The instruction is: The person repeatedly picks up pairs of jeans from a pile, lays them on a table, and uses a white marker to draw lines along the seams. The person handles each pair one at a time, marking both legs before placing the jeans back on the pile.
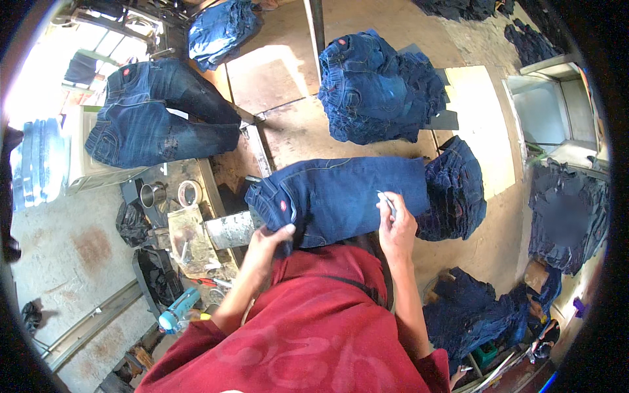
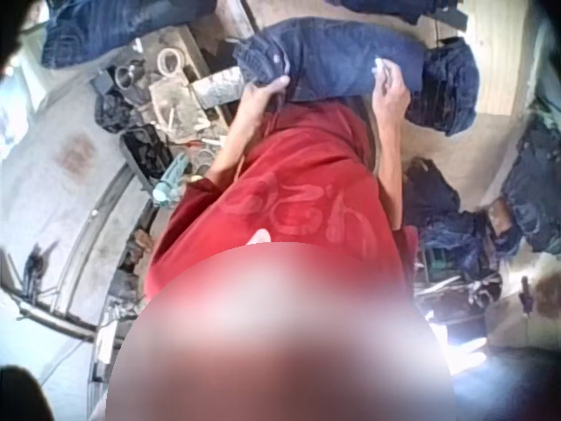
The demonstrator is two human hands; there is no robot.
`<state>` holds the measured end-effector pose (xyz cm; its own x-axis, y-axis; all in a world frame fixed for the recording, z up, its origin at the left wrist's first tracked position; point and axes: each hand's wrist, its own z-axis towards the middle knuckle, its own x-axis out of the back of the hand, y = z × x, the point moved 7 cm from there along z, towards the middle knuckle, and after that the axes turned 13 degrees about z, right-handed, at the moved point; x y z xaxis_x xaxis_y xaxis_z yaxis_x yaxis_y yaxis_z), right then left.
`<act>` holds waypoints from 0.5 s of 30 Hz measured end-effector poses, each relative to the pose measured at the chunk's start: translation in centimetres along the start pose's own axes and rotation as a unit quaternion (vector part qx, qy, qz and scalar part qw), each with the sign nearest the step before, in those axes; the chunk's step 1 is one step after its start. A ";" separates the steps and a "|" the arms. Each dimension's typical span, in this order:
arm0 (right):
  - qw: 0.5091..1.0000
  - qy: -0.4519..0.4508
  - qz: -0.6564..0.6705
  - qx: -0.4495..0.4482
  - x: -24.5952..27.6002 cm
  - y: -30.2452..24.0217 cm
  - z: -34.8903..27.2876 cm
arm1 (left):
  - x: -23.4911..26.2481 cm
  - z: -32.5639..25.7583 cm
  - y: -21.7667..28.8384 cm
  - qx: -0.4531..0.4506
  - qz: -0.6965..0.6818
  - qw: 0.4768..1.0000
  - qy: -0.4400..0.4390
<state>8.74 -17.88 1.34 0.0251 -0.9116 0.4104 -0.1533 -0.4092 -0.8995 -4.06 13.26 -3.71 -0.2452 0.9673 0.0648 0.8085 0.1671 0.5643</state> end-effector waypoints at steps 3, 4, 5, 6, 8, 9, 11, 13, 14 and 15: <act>1.000 -0.010 0.002 -0.021 0.3 0.5 -0.7 | -1.3 2.4 1.6 0.019 0.003 0.983 -0.183; 1.000 -0.014 0.001 -0.026 0.4 0.5 -0.9 | -1.5 3.3 2.8 -0.024 0.028 0.977 -0.211; 0.999 -0.021 0.004 -0.041 0.4 0.6 -1.0 | -2.5 3.7 3.9 -0.077 0.054 0.960 -0.263; 0.999 -0.021 -0.002 -0.037 0.5 0.3 -1.1 | -3.3 4.0 3.0 0.044 -0.061 0.953 -0.292; 0.999 -0.018 -0.003 -0.027 0.6 -0.2 -1.2 | -4.9 4.0 2.8 0.142 -0.185 0.923 -0.306; 0.999 -0.010 -0.001 -0.053 0.7 -0.1 -1.4 | -5.3 3.7 2.5 0.201 -0.256 0.901 -0.287; 0.999 -0.013 0.024 -0.021 0.5 -1.1 -1.6 | -6.1 2.6 3.1 0.167 -0.197 0.908 -0.329; 0.999 -0.002 0.037 -0.028 0.3 -1.3 -1.9 | -5.4 1.7 3.0 0.165 -0.092 0.923 -0.336; 0.998 -0.002 0.048 -0.035 0.1 -1.5 -2.2 | -4.4 1.5 3.0 0.174 -0.049 0.931 -0.316; 0.998 -0.006 0.034 -0.051 -0.2 -1.4 -2.4 | -3.2 1.5 2.6 0.186 0.002 0.946 -0.268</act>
<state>6.61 -17.03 2.90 0.0231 -0.9374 0.3474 -0.2540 -0.3416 -0.9049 -0.36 10.89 -3.68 -0.0169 0.9093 -0.4158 0.9651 0.1235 0.2308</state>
